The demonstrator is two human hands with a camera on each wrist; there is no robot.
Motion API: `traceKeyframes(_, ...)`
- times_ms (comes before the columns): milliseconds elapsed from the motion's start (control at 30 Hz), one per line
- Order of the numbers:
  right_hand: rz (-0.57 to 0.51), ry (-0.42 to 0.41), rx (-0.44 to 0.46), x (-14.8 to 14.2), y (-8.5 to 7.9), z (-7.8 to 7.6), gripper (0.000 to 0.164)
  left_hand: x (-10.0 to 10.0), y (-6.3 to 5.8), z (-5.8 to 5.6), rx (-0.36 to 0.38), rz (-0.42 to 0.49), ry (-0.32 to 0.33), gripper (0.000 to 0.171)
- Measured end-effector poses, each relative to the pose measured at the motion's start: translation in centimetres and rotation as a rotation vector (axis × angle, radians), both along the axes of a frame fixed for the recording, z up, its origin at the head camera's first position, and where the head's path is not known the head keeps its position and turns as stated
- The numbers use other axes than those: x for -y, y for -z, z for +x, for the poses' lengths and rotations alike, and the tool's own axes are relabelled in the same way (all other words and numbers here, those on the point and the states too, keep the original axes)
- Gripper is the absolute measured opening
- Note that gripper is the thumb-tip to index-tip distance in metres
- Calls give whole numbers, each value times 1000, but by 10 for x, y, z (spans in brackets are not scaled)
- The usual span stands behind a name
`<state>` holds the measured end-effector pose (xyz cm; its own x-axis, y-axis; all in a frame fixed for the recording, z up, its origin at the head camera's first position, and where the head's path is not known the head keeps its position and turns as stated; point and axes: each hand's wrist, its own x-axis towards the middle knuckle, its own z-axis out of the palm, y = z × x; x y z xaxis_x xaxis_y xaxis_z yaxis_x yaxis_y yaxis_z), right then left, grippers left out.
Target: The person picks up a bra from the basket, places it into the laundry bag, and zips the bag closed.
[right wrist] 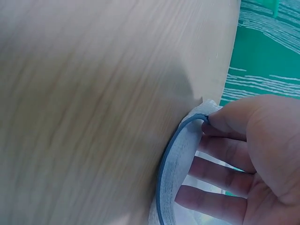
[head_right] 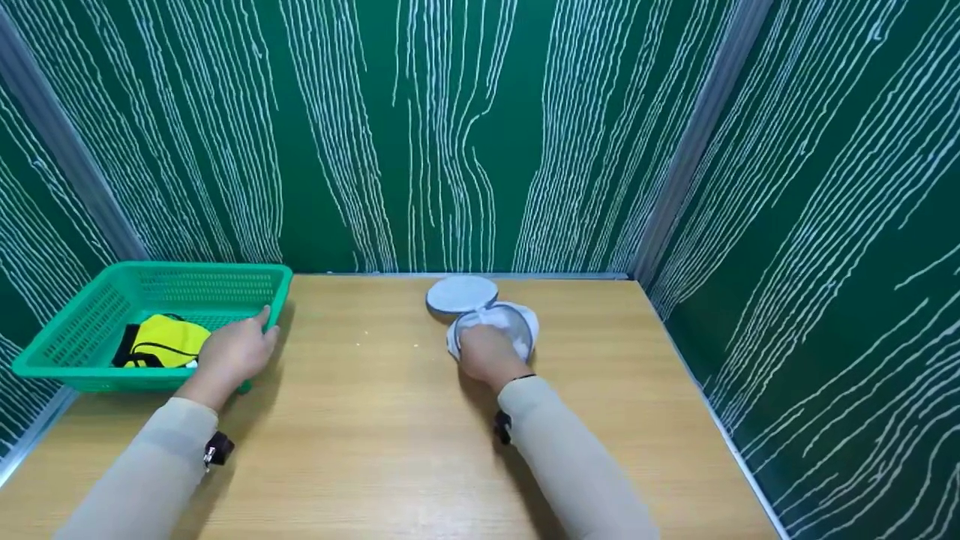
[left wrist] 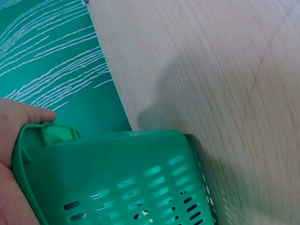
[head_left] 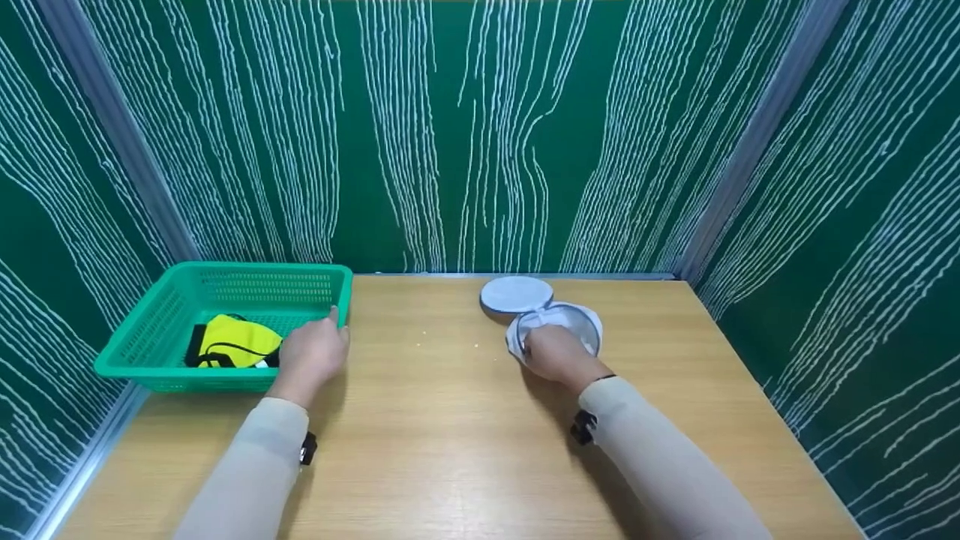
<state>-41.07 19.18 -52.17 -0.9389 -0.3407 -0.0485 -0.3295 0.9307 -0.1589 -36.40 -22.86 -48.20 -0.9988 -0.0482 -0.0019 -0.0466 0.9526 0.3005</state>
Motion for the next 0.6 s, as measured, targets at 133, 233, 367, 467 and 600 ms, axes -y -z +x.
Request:
traceKeyframes(133,4,-4,3,6,-1,3,27,2,-1,2,13,21,8,65)
traceKeyframes(233,2,-15,3,10,0,4,28,3,-1,3,16,28,3,65)
traceKeyframes(367,2,-22,2,16,-1,5,27,4,0,4,0,20,5,64)
traceKeyframes(467,4,-22,2,20,-1,6,24,3,0,3,-12,21,7,64)
traceKeyframes(600,6,-34,-13,26,0,7,25,3,0,3,-23,18,5,64)
